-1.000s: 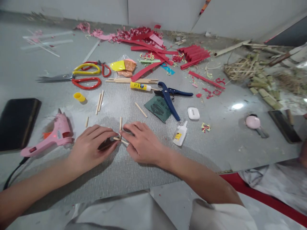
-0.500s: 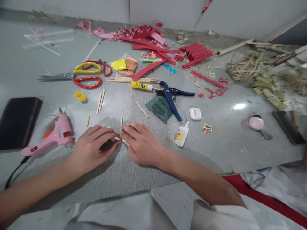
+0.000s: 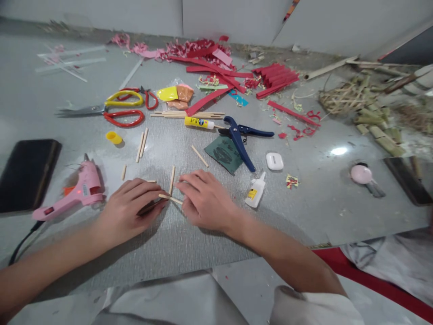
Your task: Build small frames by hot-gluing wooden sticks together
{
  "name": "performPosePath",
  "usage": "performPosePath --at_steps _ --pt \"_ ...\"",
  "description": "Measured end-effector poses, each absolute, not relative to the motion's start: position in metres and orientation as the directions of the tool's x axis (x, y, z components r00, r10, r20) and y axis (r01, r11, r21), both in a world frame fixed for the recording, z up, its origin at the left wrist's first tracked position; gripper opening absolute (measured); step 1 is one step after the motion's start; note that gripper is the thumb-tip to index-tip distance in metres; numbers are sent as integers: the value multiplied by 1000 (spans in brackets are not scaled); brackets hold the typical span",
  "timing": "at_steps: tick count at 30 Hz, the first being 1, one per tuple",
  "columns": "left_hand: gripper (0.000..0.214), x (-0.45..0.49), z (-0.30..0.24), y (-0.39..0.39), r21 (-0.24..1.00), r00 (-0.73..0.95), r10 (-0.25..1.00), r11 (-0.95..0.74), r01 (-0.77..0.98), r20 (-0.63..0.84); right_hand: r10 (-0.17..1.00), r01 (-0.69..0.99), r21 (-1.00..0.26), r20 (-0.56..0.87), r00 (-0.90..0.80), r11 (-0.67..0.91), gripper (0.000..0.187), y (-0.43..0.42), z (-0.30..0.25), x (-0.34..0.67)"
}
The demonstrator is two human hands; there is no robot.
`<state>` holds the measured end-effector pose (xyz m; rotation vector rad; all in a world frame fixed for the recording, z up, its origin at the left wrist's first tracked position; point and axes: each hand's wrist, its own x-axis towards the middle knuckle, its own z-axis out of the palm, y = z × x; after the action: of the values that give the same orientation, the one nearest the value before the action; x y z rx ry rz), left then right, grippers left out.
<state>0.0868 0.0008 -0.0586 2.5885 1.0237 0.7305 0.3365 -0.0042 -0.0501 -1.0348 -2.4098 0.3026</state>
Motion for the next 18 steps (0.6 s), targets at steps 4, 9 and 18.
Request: performPosePath --at_steps 4,9,18 --pt "18 82 -57 1 505 626 708 -691 517 327 728 615 -389 354 -588 686 22 -1 -51 342" --pt "27 80 -57 2 572 598 752 -630 526 278 711 619 -350 342 -614 703 24 3 -48 348" --pt "24 77 -57 11 566 665 698 -671 479 264 664 587 -322 236 -710 743 23 7 -48 354"
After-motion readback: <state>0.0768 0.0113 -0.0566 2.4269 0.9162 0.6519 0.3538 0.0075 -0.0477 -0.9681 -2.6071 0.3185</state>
